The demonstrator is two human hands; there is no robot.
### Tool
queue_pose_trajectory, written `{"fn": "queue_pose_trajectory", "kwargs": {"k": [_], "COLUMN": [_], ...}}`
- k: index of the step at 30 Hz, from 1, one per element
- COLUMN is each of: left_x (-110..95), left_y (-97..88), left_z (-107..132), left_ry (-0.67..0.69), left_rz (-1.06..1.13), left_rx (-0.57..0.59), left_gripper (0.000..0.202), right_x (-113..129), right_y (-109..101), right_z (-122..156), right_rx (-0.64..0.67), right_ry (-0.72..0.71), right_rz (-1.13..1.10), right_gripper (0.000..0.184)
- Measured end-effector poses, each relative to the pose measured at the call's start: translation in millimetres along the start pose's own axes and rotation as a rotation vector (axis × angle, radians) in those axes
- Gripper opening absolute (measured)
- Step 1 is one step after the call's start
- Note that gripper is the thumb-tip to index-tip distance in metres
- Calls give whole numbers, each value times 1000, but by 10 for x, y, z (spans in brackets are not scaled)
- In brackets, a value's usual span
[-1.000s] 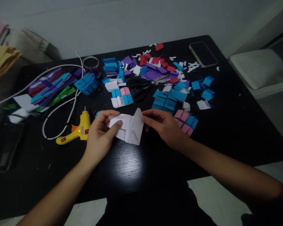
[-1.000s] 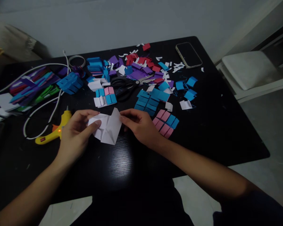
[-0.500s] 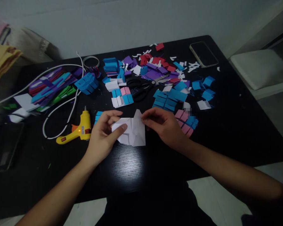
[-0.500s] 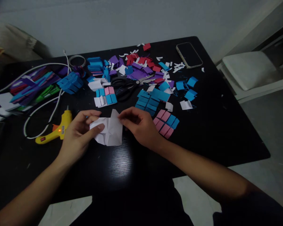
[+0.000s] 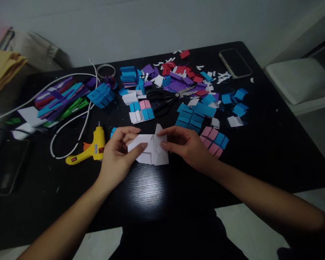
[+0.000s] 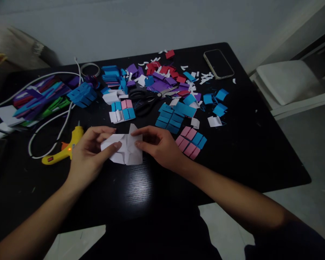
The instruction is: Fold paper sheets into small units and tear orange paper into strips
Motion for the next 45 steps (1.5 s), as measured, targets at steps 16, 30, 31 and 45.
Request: {"fn": "queue_pose_trajectory", "kwargs": {"k": [16, 30, 31, 45], "left_x": [-1, 94, 102, -27], "left_y": [-8, 129, 135, 79], "left_z": [8, 177, 194, 152], "left_ry": [-68, -25, -8, 20], "left_rz": [-16, -106, -126, -287], "left_rx": [-17, 210, 223, 170], "left_gripper": [33, 36, 38, 24], "right_x": [0, 138, 132, 112], "right_y": [29, 117, 118, 42], "right_z": [32, 191, 192, 125], "right_rx": [32, 3, -7, -149], "right_ry": [-5, -501, -509, -353], "right_rz": [-54, 516, 539, 469], "right_gripper": [39, 32, 29, 19]}}
Point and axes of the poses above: each hand's wrist, its own z-axis away from the middle knuckle, its own y-axis out of the palm, x = y × z, the point moved 5 cm from there along -z, towards the middle knuckle, and after that the axes turned 6 degrees about -x, right-handed, at the moved point
